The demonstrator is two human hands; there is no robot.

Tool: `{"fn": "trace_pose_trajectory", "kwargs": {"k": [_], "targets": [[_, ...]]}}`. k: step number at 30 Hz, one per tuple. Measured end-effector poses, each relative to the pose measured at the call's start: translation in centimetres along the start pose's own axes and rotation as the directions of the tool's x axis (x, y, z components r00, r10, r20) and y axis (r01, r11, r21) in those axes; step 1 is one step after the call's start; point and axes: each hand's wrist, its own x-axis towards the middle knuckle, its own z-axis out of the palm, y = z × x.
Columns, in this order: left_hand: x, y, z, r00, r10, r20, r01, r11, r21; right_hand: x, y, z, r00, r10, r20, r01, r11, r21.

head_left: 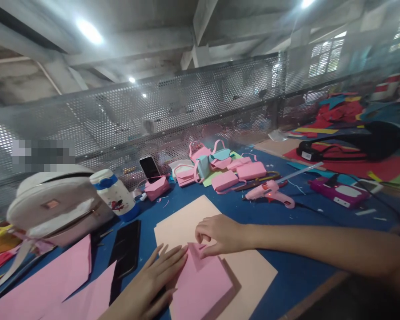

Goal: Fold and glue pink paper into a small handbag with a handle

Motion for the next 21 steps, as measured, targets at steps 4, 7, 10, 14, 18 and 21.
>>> {"fn": "trace_pose_trajectory", "kwargs": {"k": [4, 7, 10, 14, 18, 21], "targets": [[2.7, -0.6, 0.3, 0.998, -0.046, -0.043, 0.040, 0.990, -0.135, -0.2, 0.2, 0.0, 0.998, 0.060, -0.038, -0.060, 0.998, -0.007], [4.9, -0.8, 1.1, 0.969, -0.210, -0.133, 0.155, 0.929, -0.336, -0.4, 0.3, -0.1, 0.993, 0.104, -0.063, -0.106, 0.994, -0.034], [6.7, -0.9, 2.3, 0.917, -0.370, -0.149, 0.251, 0.826, -0.505, -0.5, 0.5, -0.4, 0.981, 0.171, -0.087, -0.170, 0.985, 0.017], [7.8, -1.0, 3.4, 0.857, -0.502, -0.118, 0.314, 0.690, -0.652, -0.4, 0.6, -0.4, 0.957, 0.258, -0.133, -0.217, 0.941, 0.260], [7.9, -0.7, 3.9, 0.832, -0.549, -0.077, 0.258, 0.506, -0.823, -0.1, 0.2, -0.4, 0.945, 0.297, -0.135, -0.186, 0.831, 0.524], [8.0, -0.4, 4.1, 0.827, -0.560, -0.042, 0.186, 0.344, -0.920, 0.2, -0.2, -0.3, 0.935, 0.336, -0.118, -0.176, 0.725, 0.666]]}}
